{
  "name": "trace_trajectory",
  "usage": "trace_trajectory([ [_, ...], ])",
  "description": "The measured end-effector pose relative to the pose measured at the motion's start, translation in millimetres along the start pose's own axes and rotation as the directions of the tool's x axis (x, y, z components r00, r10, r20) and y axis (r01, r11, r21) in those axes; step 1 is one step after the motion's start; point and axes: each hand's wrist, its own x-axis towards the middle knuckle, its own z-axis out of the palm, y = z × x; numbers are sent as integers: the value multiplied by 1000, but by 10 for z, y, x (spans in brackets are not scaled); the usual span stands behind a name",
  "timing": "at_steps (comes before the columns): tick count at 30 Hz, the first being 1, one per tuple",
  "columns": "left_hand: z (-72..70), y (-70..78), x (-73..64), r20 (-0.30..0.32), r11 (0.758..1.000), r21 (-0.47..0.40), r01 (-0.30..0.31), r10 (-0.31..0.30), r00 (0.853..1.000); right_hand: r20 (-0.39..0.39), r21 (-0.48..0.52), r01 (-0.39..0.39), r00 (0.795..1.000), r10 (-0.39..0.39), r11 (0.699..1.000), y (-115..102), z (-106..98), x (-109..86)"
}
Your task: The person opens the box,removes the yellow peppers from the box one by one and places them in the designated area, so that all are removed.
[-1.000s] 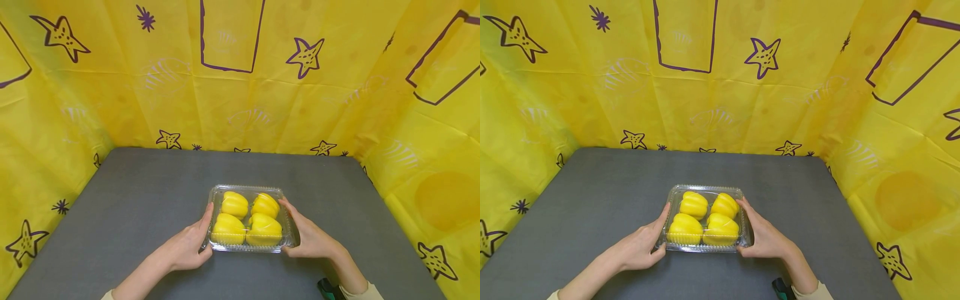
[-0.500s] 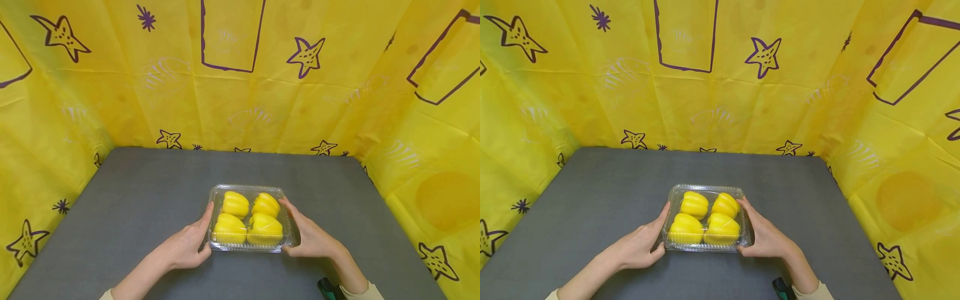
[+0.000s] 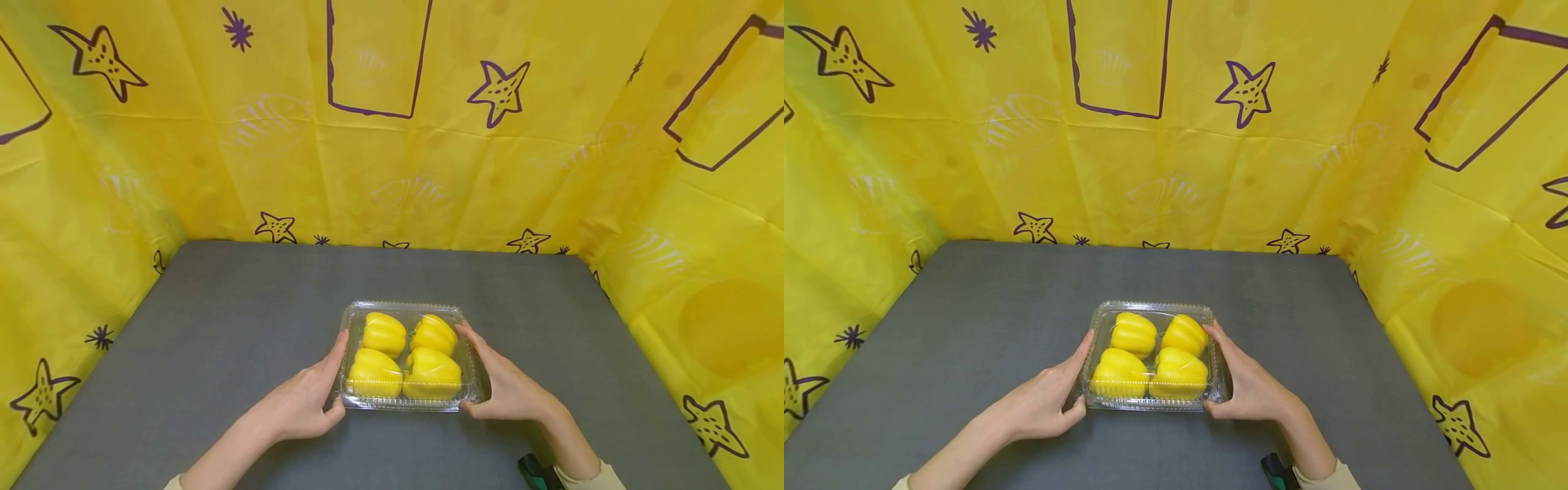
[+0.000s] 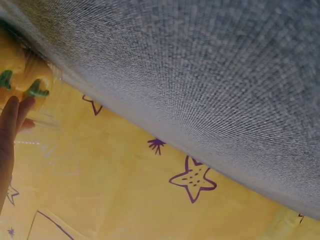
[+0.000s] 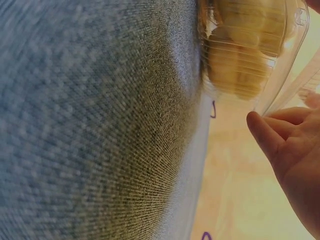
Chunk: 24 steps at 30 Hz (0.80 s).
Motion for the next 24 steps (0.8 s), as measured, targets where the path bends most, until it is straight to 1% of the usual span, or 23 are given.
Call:
trace_trajectory([
  [7,8,-7,-10,-19,1000,3,-1,1,1000,-4,-5,14,1000,-14,1000,11,0,-4],
  [16,16,7,-33,-42,1000,-7,-2,2,999,20,-28,42,999,-42,999,24,-10,-10],
  [24,16,6,-57,-50,1000,-22,-3,2,999,14,-18,24,1000,-24,1000,21,-4,-27],
])
